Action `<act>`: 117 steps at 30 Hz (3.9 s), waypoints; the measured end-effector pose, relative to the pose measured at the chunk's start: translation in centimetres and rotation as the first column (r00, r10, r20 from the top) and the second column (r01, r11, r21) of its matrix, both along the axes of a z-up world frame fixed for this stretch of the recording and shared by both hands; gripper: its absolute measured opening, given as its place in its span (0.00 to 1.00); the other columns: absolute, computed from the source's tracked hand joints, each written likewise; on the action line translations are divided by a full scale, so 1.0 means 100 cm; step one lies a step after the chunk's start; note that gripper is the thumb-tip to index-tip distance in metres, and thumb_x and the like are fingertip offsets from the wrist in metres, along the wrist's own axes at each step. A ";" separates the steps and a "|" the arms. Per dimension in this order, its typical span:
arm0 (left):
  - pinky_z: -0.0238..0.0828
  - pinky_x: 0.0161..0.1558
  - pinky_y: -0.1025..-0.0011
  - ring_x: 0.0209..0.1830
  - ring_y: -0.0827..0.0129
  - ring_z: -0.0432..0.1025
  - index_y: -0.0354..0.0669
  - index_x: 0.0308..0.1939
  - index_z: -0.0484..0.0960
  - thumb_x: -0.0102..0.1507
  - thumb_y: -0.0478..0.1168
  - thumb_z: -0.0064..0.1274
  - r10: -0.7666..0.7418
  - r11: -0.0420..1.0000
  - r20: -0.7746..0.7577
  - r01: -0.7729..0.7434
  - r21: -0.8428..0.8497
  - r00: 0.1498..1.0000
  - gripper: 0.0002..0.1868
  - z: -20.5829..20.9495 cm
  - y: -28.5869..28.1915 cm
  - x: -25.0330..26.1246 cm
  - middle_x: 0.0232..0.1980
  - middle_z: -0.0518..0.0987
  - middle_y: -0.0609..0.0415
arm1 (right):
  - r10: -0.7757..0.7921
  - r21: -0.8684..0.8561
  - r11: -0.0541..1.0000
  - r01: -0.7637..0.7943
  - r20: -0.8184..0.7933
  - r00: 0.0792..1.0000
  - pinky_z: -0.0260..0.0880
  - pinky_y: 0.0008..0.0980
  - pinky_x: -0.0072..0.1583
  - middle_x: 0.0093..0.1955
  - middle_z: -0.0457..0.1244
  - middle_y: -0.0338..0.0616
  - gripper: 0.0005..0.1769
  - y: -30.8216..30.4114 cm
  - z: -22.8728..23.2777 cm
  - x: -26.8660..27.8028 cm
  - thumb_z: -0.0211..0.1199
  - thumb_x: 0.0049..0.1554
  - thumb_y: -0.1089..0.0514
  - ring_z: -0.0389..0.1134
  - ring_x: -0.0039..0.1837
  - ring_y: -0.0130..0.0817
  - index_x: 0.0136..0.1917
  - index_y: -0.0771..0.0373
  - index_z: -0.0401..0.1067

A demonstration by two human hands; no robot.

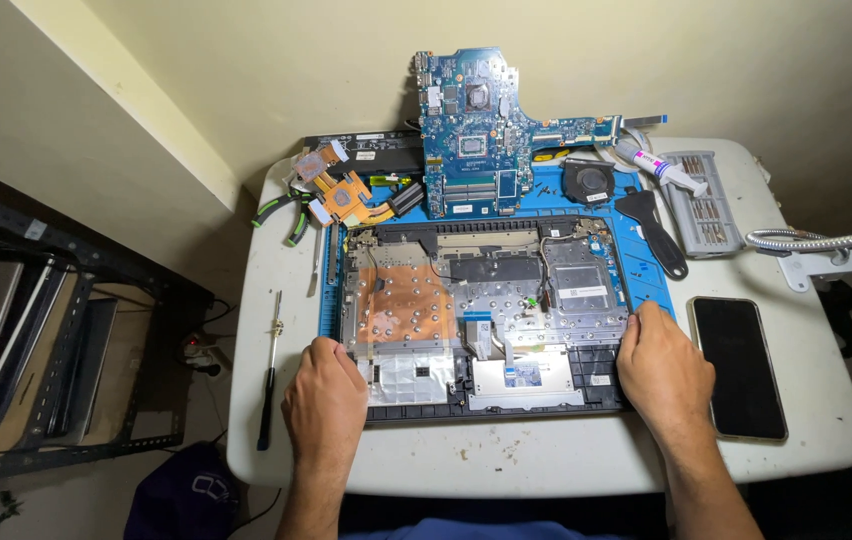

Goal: The person is disassembling a laptop by removing screws with a screwdriver and disconnecting internal ribbon cables to lift the motherboard from the chassis.

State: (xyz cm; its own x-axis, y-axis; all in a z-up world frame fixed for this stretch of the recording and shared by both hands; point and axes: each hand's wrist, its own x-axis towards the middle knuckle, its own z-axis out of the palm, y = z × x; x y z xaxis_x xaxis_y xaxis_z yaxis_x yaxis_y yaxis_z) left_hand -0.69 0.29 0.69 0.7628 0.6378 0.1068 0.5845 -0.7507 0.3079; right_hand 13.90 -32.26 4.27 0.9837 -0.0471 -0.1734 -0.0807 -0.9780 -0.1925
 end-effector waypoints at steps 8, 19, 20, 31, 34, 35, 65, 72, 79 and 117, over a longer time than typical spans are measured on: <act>0.70 0.35 0.57 0.34 0.56 0.74 0.44 0.40 0.73 0.72 0.38 0.42 -0.070 0.996 -0.001 0.069 -0.053 0.998 0.07 0.012 0.005 -0.006 0.37 0.76 0.51 | 0.010 -0.029 1.000 -0.009 0.056 0.998 0.65 0.60 0.41 0.50 0.66 0.45 0.13 -0.001 -0.008 -0.011 0.41 0.69 0.51 0.69 0.49 0.59 0.50 0.59 0.62; 0.71 0.40 0.46 0.41 0.45 0.75 0.47 0.48 0.76 0.71 0.40 0.41 -0.088 0.993 -0.127 0.077 -0.086 0.988 0.08 0.031 0.009 -0.021 0.42 0.79 0.48 | 0.063 -0.106 0.993 -0.055 0.075 0.995 0.68 0.57 0.38 0.46 0.65 0.42 0.11 -0.006 -0.003 -0.014 0.46 0.67 0.50 0.68 0.51 0.50 0.49 0.56 0.63; 0.70 0.41 0.52 0.42 0.47 0.75 0.47 0.48 0.81 0.72 0.44 0.45 -0.050 0.994 -0.053 0.055 0.090 0.997 0.10 0.030 0.017 -0.029 0.43 0.81 0.48 | 0.033 -0.075 0.997 -0.028 0.062 0.998 0.68 0.59 0.40 0.49 0.66 0.41 0.12 -0.006 0.002 -0.015 0.47 0.67 0.47 0.69 0.52 0.52 0.50 0.54 0.66; 0.73 0.44 0.50 0.48 0.50 0.74 0.43 0.57 0.77 0.69 0.39 0.54 0.103 0.994 -0.020 -0.102 0.048 0.994 0.13 -0.032 0.063 -0.087 0.47 0.78 0.50 | -0.098 0.213 0.977 0.008 0.415 0.905 0.65 0.39 0.45 0.38 0.64 0.25 0.06 -0.010 -0.014 -0.020 0.66 0.65 0.49 0.65 0.40 0.30 0.49 0.50 0.73; 0.74 0.50 0.53 0.53 0.50 0.75 0.35 0.58 0.76 0.72 0.35 0.48 0.069 0.997 0.021 -0.070 0.013 0.997 0.12 -0.040 0.074 -0.098 0.53 0.80 0.46 | 0.001 0.235 0.957 -0.168 0.578 0.816 0.65 0.37 0.48 0.38 0.64 0.34 0.04 -0.016 -0.023 -0.019 0.66 0.66 0.59 0.65 0.43 0.35 0.49 0.58 0.73; 0.70 0.51 0.52 0.54 0.47 0.73 0.34 0.59 0.75 0.72 0.35 0.46 0.087 0.996 0.045 -0.087 0.001 0.995 0.13 -0.042 0.078 -0.103 0.52 0.79 0.44 | 0.016 0.252 0.942 -0.220 0.621 0.783 0.64 0.36 0.49 0.39 0.64 0.37 0.04 -0.017 -0.025 -0.020 0.67 0.65 0.63 0.63 0.43 0.35 0.48 0.61 0.74; 0.63 0.27 0.67 0.30 0.65 0.67 0.59 0.40 0.81 0.62 0.44 0.58 -0.935 0.180 -0.158 0.810 0.558 0.317 0.04 0.155 -0.063 0.132 0.32 0.73 0.65 | 0.194 0.396 0.846 -0.357 0.395 0.898 0.59 0.42 0.66 0.70 0.63 0.42 0.32 -0.037 -0.023 -0.020 0.58 0.57 0.41 0.62 0.66 0.43 0.71 0.56 0.67; 0.63 0.26 0.66 0.32 0.63 0.70 0.58 0.26 0.75 0.59 0.38 0.56 -0.951 -0.041 -0.272 0.811 0.584 0.149 0.10 0.139 -0.103 0.192 0.30 0.72 0.63 | 0.206 0.342 0.860 -0.378 0.446 0.871 0.62 0.42 0.62 0.67 0.65 0.40 0.33 -0.036 -0.025 -0.018 0.61 0.56 0.42 0.64 0.63 0.41 0.70 0.57 0.69; 0.69 0.30 0.63 0.32 0.61 0.72 0.60 0.26 0.76 0.60 0.40 0.54 -0.923 -0.039 -0.337 0.828 0.559 0.184 0.08 0.142 -0.095 0.224 0.32 0.75 0.63 | 0.199 0.338 0.861 -0.381 0.465 0.862 0.62 0.42 0.59 0.65 0.65 0.39 0.30 -0.037 -0.025 -0.016 0.62 0.55 0.42 0.64 0.62 0.40 0.68 0.54 0.72; 0.69 0.25 0.62 0.30 0.61 0.73 0.61 0.24 0.80 0.58 0.39 0.57 -0.925 -0.162 -0.376 0.832 0.530 0.059 0.09 0.127 -0.131 0.271 0.29 0.76 0.64 | 0.204 0.339 0.872 -0.352 0.402 0.893 0.59 0.43 0.62 0.68 0.63 0.38 0.37 -0.036 -0.025 -0.015 0.60 0.55 0.37 0.62 0.63 0.40 0.73 0.53 0.66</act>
State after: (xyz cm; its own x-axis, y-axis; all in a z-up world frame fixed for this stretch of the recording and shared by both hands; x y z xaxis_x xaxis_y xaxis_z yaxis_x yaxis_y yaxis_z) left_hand 26.43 -12.78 13.42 0.5169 -0.8457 0.1324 -0.7601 -0.5246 -0.3834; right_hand 12.39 -35.88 1.73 0.9435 0.2371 0.2317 0.3266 -0.7841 -0.5277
